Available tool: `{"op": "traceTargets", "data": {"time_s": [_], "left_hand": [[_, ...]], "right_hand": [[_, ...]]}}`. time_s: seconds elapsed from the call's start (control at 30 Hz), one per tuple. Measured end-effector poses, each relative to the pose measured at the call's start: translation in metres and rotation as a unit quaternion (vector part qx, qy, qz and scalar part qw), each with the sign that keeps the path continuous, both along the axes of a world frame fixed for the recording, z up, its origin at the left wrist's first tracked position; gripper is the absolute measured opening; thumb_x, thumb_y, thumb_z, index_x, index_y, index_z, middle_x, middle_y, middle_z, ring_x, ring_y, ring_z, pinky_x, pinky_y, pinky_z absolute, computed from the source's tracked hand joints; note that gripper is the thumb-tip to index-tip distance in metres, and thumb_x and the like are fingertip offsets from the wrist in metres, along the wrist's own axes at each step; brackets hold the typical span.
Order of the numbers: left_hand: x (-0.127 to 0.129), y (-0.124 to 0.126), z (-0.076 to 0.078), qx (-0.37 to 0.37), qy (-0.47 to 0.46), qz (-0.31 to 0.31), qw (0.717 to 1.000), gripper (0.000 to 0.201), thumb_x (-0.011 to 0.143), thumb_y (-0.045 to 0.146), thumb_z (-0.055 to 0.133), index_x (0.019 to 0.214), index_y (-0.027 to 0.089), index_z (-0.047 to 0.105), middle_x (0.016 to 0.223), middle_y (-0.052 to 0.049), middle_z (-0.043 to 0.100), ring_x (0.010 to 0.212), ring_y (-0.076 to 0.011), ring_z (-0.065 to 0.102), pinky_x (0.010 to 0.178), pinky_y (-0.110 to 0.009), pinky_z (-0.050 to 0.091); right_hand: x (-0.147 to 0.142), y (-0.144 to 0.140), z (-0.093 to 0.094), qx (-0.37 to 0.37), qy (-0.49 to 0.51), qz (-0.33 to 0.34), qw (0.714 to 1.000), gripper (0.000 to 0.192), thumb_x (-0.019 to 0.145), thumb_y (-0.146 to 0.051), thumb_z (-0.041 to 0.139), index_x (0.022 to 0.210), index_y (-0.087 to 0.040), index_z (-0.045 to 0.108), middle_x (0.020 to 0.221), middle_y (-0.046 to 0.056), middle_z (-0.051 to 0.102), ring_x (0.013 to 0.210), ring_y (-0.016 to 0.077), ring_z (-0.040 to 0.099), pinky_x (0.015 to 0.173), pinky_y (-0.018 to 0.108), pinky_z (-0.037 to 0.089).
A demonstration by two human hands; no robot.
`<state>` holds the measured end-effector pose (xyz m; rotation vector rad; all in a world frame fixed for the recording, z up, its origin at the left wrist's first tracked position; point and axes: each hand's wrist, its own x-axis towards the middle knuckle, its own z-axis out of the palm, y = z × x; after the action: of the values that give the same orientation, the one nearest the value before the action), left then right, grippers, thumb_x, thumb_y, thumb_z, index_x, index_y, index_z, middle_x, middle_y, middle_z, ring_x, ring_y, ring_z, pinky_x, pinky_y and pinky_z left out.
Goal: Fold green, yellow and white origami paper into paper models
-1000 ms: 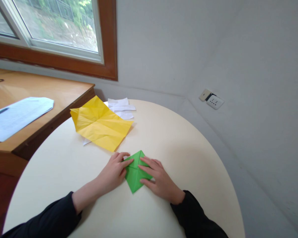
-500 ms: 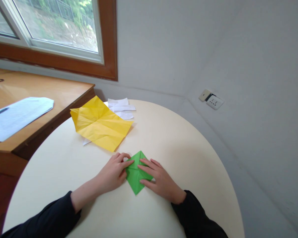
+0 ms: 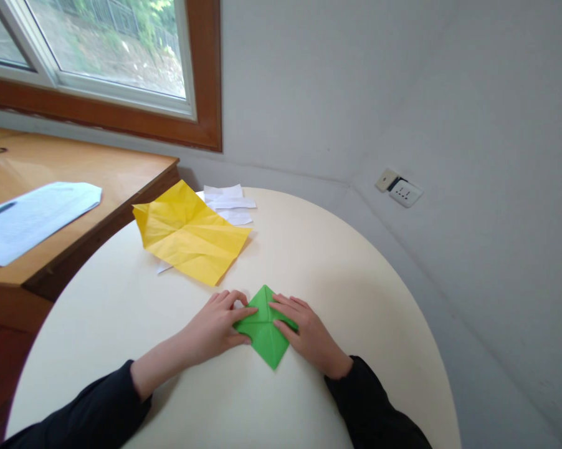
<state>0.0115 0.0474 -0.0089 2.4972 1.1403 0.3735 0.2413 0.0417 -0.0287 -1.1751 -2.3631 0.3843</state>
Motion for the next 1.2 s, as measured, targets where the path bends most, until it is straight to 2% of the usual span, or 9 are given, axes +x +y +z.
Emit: {"op": "traceTargets", "data": {"time_s": [0.2,0.4,0.6,0.7,0.9,1.07,1.2], "left_hand": [[0.001,0.001,-0.009,0.064,-0.03,0.005,0.997,0.03,0.082,0.023,0.054,0.111,0.022,0.061,0.101,-0.009,0.057,0.089,-0.0203,0.054,0.081,-0.034,0.045],[0.001,0.002,-0.013,0.085,-0.048,0.028,0.995,0.028,0.083,0.019,0.049,0.107,0.019,0.063,0.094,-0.009,0.059,0.085,-0.0204,0.056,0.078,-0.035,0.047],[0.0,0.002,-0.011,0.07,-0.054,0.048,0.995,0.026,0.084,0.019,0.046,0.103,0.019,0.064,0.092,-0.01,0.061,0.083,-0.02,0.057,0.076,-0.033,0.048],[0.001,0.001,-0.011,0.05,-0.06,0.063,0.995,0.03,0.083,0.018,0.048,0.109,0.018,0.061,0.094,-0.01,0.061,0.085,-0.0209,0.058,0.078,-0.035,0.048],[0.003,0.001,-0.011,0.025,-0.05,0.11,0.992,0.044,0.076,0.022,0.061,0.119,0.015,0.055,0.098,-0.011,0.059,0.092,-0.0238,0.056,0.085,-0.04,0.045],[0.002,0.002,-0.013,0.03,-0.065,0.102,0.992,0.041,0.074,0.023,0.063,0.114,0.019,0.057,0.1,-0.009,0.058,0.094,-0.0234,0.055,0.086,-0.04,0.045],[0.001,0.001,-0.011,0.02,-0.091,0.097,0.991,0.043,0.077,0.022,0.058,0.119,0.019,0.053,0.101,-0.01,0.06,0.095,-0.0233,0.056,0.086,-0.04,0.046]], "right_hand": [[0.0,-0.001,0.0,0.021,0.02,-0.004,1.0,0.035,0.081,-0.015,0.054,0.115,-0.02,0.059,0.12,0.01,0.062,0.112,0.0211,0.056,0.095,0.041,0.045],[-0.001,-0.002,-0.001,0.03,0.019,-0.025,0.999,0.035,0.08,-0.017,0.057,0.115,-0.019,0.059,0.117,0.01,0.062,0.109,0.0226,0.057,0.092,0.04,0.046],[-0.002,-0.004,0.004,0.028,-0.023,-0.05,0.998,0.037,0.077,-0.017,0.061,0.114,-0.017,0.06,0.121,0.014,0.058,0.111,0.027,0.053,0.09,0.046,0.043],[-0.002,-0.005,0.007,0.014,-0.033,-0.051,0.998,0.038,0.076,-0.017,0.062,0.115,-0.018,0.06,0.118,0.013,0.059,0.106,0.0268,0.054,0.088,0.046,0.044],[-0.002,-0.005,0.008,0.018,-0.023,-0.034,0.999,0.039,0.077,-0.017,0.061,0.116,-0.018,0.059,0.118,0.013,0.059,0.105,0.0258,0.054,0.088,0.045,0.044],[-0.002,-0.005,0.007,0.038,-0.012,-0.009,0.999,0.036,0.081,-0.018,0.057,0.117,-0.018,0.058,0.117,0.013,0.059,0.103,0.0245,0.054,0.088,0.044,0.045],[-0.001,-0.004,0.007,0.046,-0.006,-0.004,0.999,0.033,0.085,-0.02,0.053,0.117,-0.017,0.058,0.116,0.013,0.061,0.103,0.0249,0.054,0.089,0.044,0.046]]}}
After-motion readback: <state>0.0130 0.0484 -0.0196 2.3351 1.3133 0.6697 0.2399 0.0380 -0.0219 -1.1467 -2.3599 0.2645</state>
